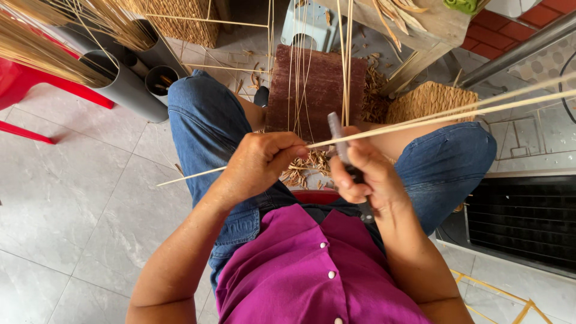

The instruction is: The person sits on the floor and uses a small knife to shave and split thin bamboo sticks, working each stick by hand. They place the finished sticks into a bundle held between their legs and reach for new sticks from a pile beside them.

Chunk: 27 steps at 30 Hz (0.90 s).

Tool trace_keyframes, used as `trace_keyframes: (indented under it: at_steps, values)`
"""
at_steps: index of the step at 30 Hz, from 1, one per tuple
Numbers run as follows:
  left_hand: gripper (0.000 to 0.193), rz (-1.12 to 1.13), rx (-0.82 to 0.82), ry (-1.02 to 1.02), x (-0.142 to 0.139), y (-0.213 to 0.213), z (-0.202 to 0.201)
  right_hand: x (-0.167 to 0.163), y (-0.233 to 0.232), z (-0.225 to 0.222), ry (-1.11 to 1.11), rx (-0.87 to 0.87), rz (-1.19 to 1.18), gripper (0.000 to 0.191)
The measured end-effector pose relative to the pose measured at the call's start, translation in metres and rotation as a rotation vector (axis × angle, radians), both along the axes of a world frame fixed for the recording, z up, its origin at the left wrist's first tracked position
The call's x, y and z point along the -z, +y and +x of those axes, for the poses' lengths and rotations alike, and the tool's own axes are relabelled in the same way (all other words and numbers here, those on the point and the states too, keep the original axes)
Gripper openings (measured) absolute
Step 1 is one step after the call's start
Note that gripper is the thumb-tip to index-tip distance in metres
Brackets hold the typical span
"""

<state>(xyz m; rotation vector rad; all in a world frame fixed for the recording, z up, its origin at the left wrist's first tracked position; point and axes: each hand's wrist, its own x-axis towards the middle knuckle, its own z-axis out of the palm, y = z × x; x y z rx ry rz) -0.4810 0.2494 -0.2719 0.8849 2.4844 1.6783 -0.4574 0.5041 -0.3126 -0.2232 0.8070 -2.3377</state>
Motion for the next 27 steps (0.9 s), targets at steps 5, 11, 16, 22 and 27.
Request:
trace_keyframes:
  at_steps: [5,11,16,22,27]
  values:
    - [0.013,-0.058,0.011,-0.113,-0.003,0.012,-0.003,0.005,-0.015,0.004,-0.061,-0.007,0.064,0.032]
    - [0.014,-0.011,0.011,-0.116,-0.010,-0.009,-0.003,-0.008,0.014,-0.002,0.021,0.035,0.018,0.039]
    - [0.013,-0.031,-0.056,-0.098,0.000,0.000,-0.003,0.000,0.009,-0.003,0.036,0.065,0.024,0.042]
    - [0.011,-0.014,-0.038,-0.154,0.009,0.009,-0.004,0.006,-0.005,-0.001,-0.074,0.035,0.118,0.039]
    - [0.012,0.022,-0.034,-0.102,0.007,0.018,-0.006,0.008,-0.014,-0.002,-0.062,0.026,0.106,0.035]
